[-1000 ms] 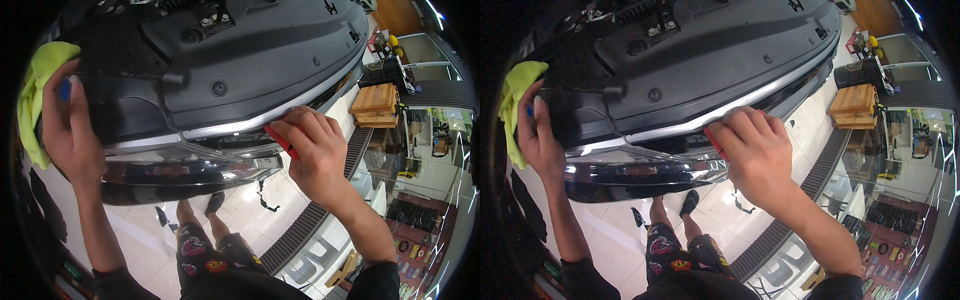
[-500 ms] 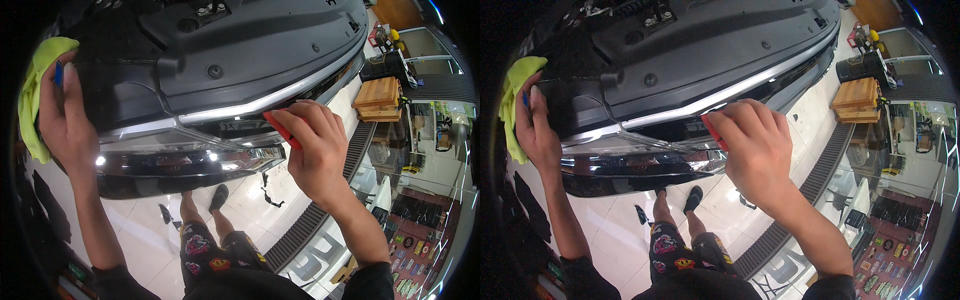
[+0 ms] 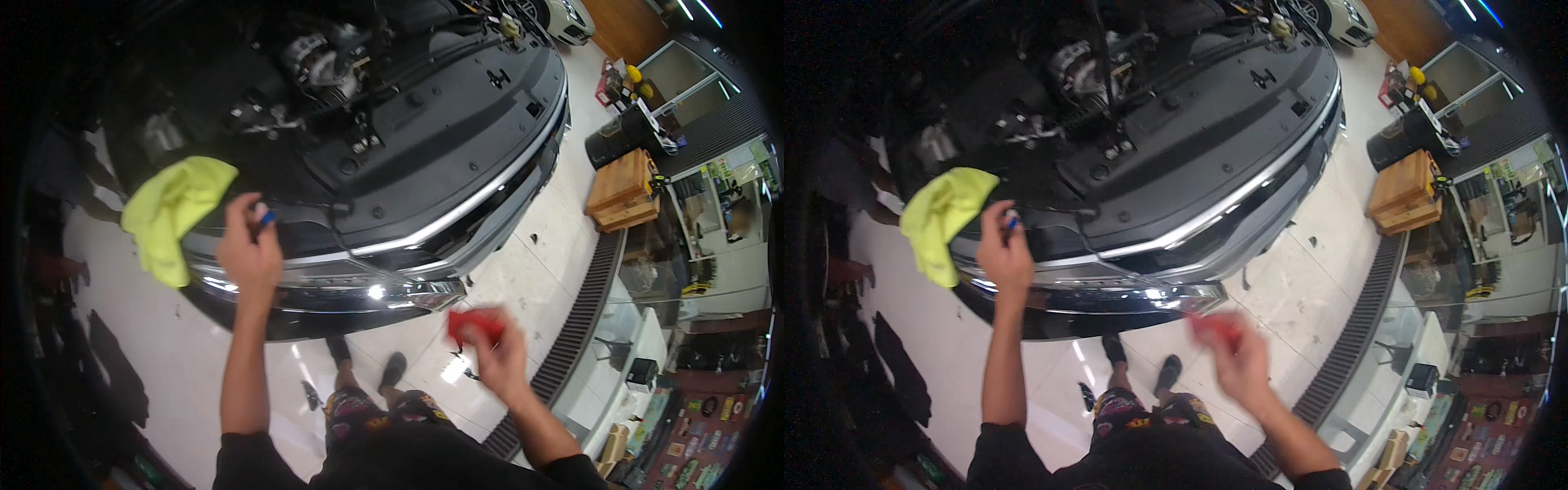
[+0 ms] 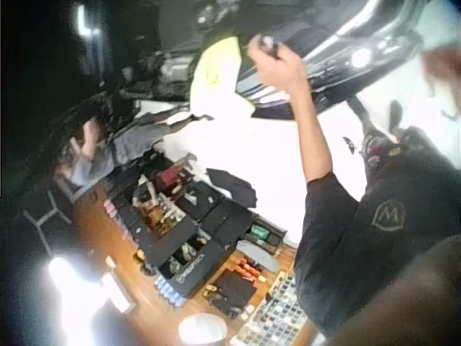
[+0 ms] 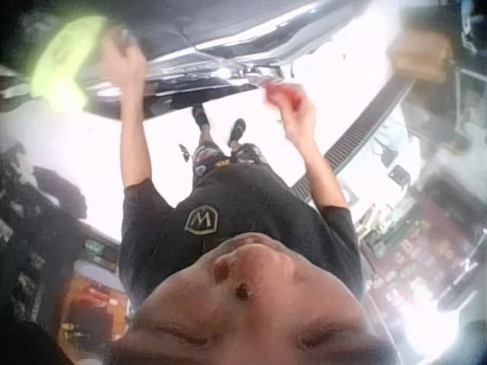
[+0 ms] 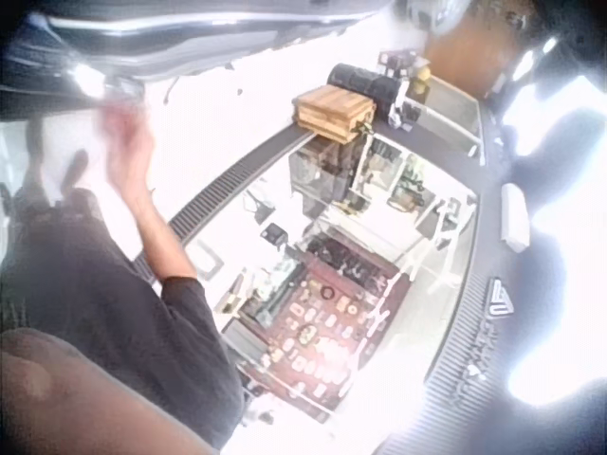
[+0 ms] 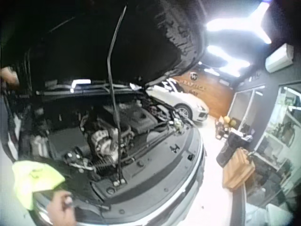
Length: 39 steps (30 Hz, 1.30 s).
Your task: The person applies a transparent protective film to the front bumper of a black car. They use a red squeegee to smooth the film and a yellow microfiber cloth to wipe the surface, working along the chrome trim and bumper edges.
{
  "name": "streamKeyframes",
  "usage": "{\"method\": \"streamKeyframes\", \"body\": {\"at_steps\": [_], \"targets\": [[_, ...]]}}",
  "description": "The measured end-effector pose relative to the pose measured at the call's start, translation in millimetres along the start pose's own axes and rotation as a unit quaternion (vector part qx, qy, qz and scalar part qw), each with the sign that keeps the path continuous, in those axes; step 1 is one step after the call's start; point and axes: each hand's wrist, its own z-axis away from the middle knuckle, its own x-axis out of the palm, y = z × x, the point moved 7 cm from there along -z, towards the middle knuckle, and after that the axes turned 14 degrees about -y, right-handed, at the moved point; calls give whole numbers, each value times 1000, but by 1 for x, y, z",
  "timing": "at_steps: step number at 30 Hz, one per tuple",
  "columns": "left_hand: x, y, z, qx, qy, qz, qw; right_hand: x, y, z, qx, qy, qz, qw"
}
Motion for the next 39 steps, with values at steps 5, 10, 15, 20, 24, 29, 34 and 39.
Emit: {"method": "streamKeyframes", "body": {"at_steps": [5,10,15,20,24,29,34,39], "targets": [[-7,7,-8,30,0,-10,999,80,-198,70,-444,-284,108,843],[-61,22,-48,96,63,-150,982,83,-275,119,-622,-79,127,769],[-130,-51,-89,-26,-93,-301,949,74,-266,141,-631,-27,51,774],[-161,-1,-45,4,-73,-143,987,59,-200,78,-473,-206,133,846],[-135,89,23,-28,-198,193,961,62,-60,-3,-238,-166,-29,956],[-19,145,78,-47,-328,156,931,44,-36,-8,-222,-111,-120,961],[45,171,85,51,-338,240,909,-4,14,-17,-127,-172,-338,916],[113,237,87,108,-381,124,910,-33,57,-19,-22,-302,-209,930]]}}
